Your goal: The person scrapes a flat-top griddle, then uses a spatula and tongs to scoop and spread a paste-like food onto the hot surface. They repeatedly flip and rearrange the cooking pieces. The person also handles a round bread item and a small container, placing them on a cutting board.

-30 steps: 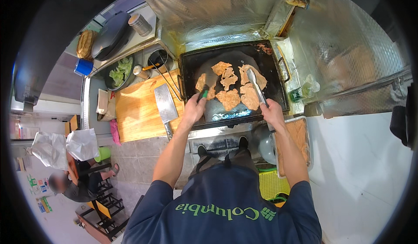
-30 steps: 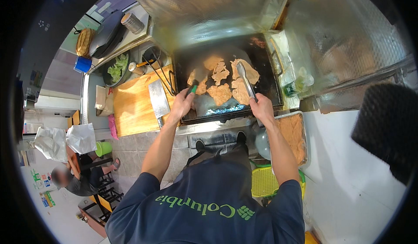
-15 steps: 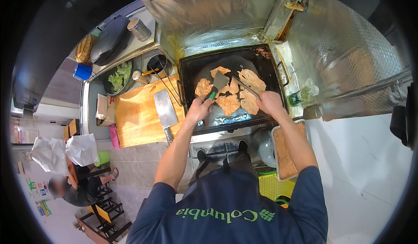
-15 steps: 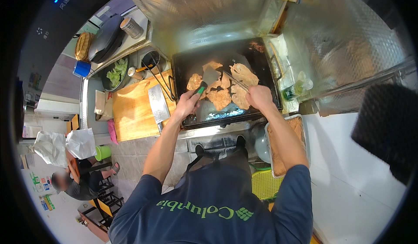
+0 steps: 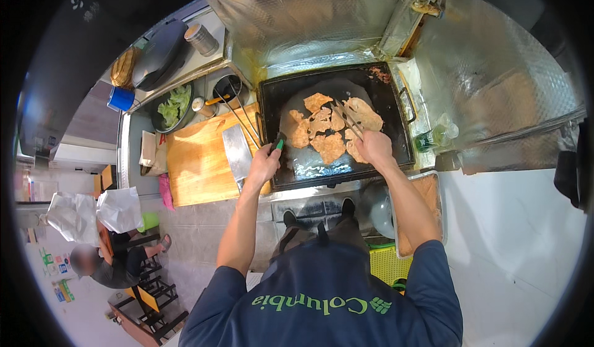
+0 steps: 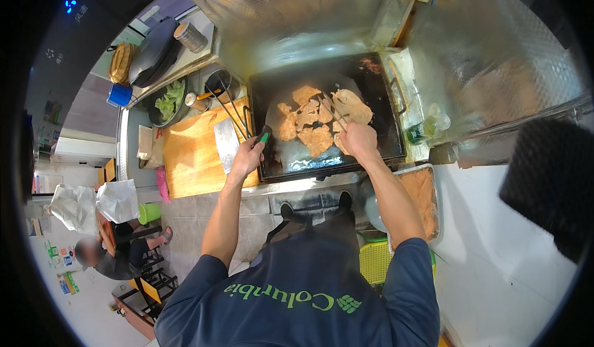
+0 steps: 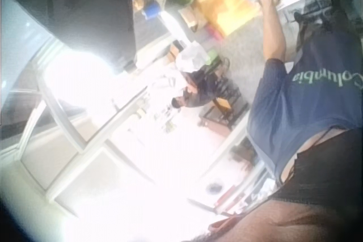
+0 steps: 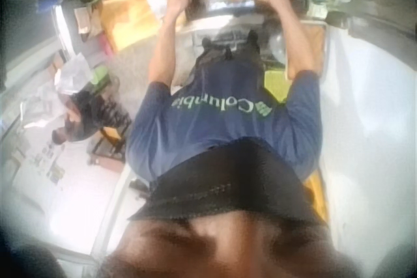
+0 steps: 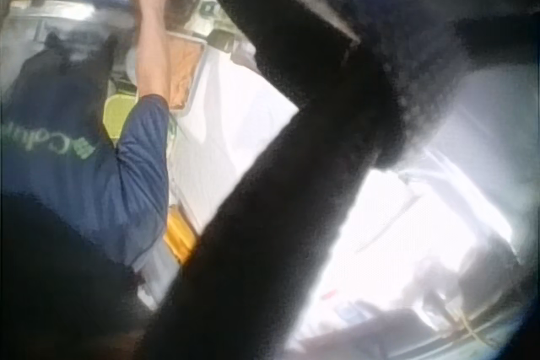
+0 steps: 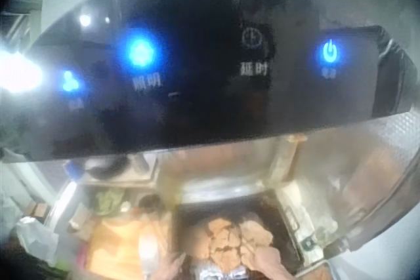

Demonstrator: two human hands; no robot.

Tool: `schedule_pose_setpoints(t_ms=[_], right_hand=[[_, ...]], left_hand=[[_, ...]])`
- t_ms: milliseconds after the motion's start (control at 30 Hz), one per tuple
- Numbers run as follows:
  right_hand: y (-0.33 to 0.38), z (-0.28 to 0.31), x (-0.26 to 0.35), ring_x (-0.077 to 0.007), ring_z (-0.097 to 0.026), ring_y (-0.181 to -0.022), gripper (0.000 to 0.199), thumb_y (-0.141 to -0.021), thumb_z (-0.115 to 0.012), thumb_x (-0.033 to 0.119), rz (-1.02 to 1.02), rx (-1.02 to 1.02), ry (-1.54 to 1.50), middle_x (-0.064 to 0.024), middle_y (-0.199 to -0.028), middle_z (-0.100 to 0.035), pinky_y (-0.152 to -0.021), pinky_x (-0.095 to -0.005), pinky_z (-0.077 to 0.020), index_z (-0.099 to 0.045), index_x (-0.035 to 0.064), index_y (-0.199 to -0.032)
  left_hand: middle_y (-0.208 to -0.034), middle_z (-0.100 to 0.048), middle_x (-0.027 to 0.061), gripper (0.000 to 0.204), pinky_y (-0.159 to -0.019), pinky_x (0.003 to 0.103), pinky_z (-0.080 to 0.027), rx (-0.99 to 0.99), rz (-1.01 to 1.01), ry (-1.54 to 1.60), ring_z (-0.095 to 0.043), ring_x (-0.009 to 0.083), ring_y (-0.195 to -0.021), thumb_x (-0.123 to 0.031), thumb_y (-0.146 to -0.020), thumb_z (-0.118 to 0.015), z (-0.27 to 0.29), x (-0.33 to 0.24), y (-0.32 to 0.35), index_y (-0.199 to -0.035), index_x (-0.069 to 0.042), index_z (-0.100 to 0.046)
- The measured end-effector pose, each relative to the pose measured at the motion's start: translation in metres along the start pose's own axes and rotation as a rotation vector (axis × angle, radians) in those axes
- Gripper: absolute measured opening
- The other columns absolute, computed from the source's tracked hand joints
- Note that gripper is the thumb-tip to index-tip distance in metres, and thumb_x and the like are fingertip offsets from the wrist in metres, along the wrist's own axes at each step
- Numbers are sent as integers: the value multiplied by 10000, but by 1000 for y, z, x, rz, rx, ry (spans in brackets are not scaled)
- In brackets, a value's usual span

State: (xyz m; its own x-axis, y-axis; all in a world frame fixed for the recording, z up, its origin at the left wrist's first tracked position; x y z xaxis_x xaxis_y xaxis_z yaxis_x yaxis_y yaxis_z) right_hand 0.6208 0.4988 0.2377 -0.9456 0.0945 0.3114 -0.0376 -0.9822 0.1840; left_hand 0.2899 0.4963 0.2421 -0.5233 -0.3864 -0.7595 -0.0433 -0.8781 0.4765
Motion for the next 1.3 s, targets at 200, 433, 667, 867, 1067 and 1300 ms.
schedule_pose_setpoints(t_ms=[200, 433, 667, 867, 1067, 1300], right_hand=[[-33, -21, 42, -385, -682, -798, 290, -849, -603, 272, 64, 53, -42, -225, -815, -691, -729, -477, -541, -676, -9, -845], [15, -13, 39, -405, -673, -758, 310, -848, -596, 268, 127, 53, -57, -233, -777, -678, -700, -489, -534, -634, -34, -906], [62, -10, -43, -442, -665, -810, 439, -854, -602, 385, -239, -140, -208, -270, -815, -673, -733, -514, -528, -587, -49, -919], [58, -2, -117, -426, -670, -886, 556, -834, -598, 520, -432, -180, 11, -248, -927, -686, -779, -514, -523, -636, -26, -936], [69, -2, -117, -417, -595, -1023, 679, -797, -660, 618, -379, -196, 31, -230, -1093, -603, -874, -489, -483, -652, -20, -1029], [61, 3, -4, -304, -621, -665, 417, -898, -660, 397, -76, -144, -541, -148, -711, -637, -641, -382, -492, -678, -6, -1001]], left_hand=[[-716, -648, 138, 410, -647, 363, -502, -178, -87, -72, -653, 218, -667, -290, -938, -560, 7, 17, 6, -1202, 23, -590], [-720, -616, 60, 410, -572, 310, -474, -13, -25, 134, -580, 142, -596, -256, -955, -572, -1, 38, 18, -1238, 40, -562], [-691, -605, 78, 481, -595, 309, -475, -242, -215, 74, -603, 188, -646, -279, -963, -566, -1, 33, 38, -1361, -15, -512], [-920, -625, 204, 571, -697, 474, -525, -326, -259, -723, -647, 379, -787, -178, -813, -649, -20, 24, 97, -1366, -106, -529], [-969, -632, 222, 434, -743, 484, -526, -401, -184, -548, -647, 399, -874, -296, -868, -654, -5, 48, 67, -1230, -63, -604], [-1048, -664, 269, 494, -845, 456, -526, -399, 159, -363, -651, 402, -996, -440, -832, -636, 79, 61, -36, -1063, -4, -658]])
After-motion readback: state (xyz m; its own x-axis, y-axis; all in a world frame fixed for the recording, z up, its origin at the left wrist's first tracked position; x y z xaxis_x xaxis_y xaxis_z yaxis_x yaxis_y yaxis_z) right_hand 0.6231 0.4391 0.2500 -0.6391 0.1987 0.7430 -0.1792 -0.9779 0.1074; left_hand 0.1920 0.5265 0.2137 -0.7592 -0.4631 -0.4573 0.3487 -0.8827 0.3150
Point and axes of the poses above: each hand's wrist, its own y-axis away from the middle knuckle, its own z-axis out of the back of the hand, x = y × z, the point moved 6 cm from there along -y, towards the middle knuckle
